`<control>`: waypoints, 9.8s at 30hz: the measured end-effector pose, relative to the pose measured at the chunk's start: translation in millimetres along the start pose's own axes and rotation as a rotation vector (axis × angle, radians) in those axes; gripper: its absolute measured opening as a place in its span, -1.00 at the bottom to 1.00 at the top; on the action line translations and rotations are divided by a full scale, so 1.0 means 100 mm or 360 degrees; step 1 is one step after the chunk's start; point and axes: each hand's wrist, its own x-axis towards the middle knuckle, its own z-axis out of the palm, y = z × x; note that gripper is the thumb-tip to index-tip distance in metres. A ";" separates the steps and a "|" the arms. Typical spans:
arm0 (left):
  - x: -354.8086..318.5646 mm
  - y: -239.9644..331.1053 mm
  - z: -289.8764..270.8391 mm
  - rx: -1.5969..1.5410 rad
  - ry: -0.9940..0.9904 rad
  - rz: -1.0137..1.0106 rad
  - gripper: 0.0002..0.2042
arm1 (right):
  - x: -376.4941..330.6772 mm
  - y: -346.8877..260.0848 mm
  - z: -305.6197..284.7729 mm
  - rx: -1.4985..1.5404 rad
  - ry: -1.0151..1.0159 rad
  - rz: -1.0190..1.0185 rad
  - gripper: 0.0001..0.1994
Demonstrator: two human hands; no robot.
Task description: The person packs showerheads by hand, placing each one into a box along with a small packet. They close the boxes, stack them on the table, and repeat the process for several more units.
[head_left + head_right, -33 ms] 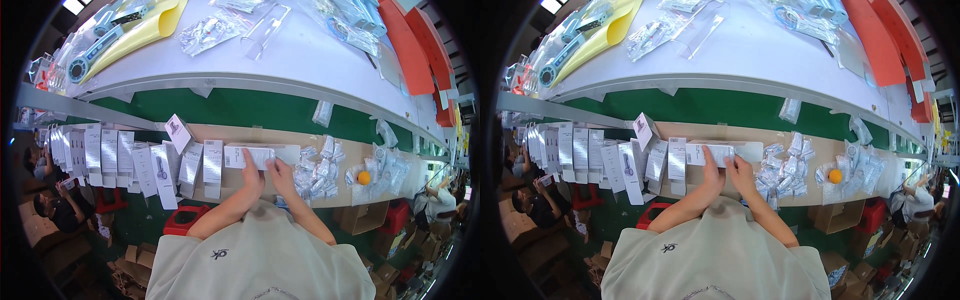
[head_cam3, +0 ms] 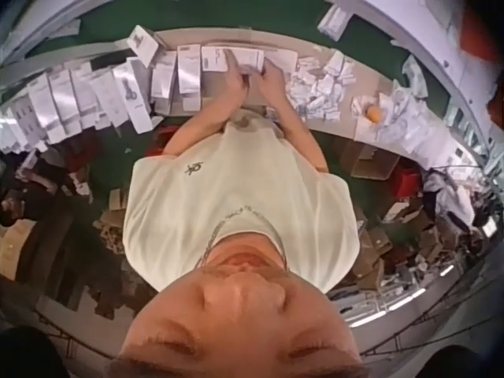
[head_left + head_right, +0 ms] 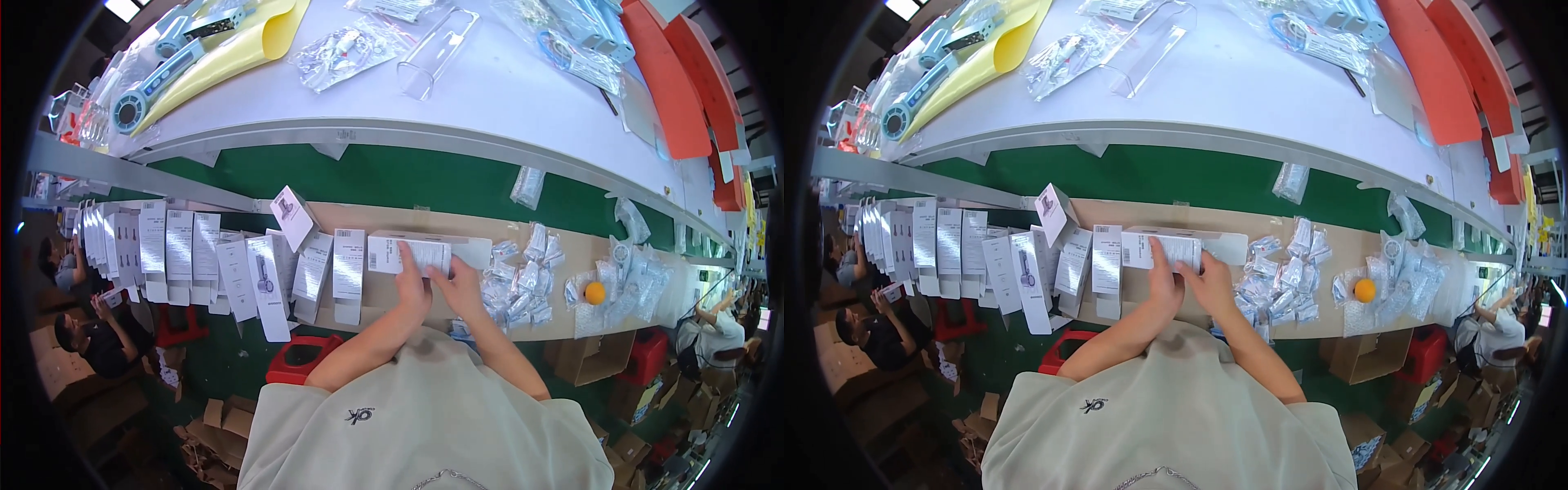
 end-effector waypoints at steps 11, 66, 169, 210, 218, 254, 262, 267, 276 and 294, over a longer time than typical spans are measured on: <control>0.00 1.70 -0.57 0.4141 -0.1363 0.1846 -0.61 | 2.34 -0.20 -0.29 -0.1487 -0.0044 -0.0894 -0.65; -0.08 0.82 -0.69 0.3579 -0.0451 0.1476 -0.14 | 0.46 0.73 -0.58 -0.0791 -0.0393 -0.0181 -0.76; -0.02 0.78 -0.73 0.3436 -0.0527 0.1558 -0.15 | 0.13 0.87 0.14 -0.0147 0.0142 0.0069 -0.64; 0.27 0.95 -0.85 0.2360 0.1051 0.0145 -0.25 | 1.62 3.35 -3.93 -0.1355 0.0931 -0.0418 -0.41; -0.33 1.03 -0.63 0.3181 0.0865 0.1158 -0.24 | 1.47 3.04 -3.44 -0.1370 0.0364 -0.0200 -0.46; -0.09 0.95 -0.88 0.3517 -0.0283 0.1647 -0.20 | 0.38 0.72 -0.11 -0.0881 -0.0932 -0.0587 -0.57; -0.10 0.85 -0.83 0.3526 -0.0459 0.1636 -0.20 | 0.77 0.94 -0.86 -0.0714 -0.1257 -0.0317 -0.60; -0.12 0.86 -0.84 0.3555 -0.0475 0.1667 -0.19 | 0.90 0.94 -1.00 -0.0679 -0.1440 0.0359 -0.56; -0.11 0.90 -0.86 0.3530 -0.0347 0.1608 -0.17 | 0.32 0.60 -0.44 0.0513 -0.0701 0.0613 -0.51; -0.10 0.87 -0.83 0.3432 -0.0247 0.1666 -0.18 | 0.10 0.82 0.26 -0.0015 -0.0088 0.0395 -0.64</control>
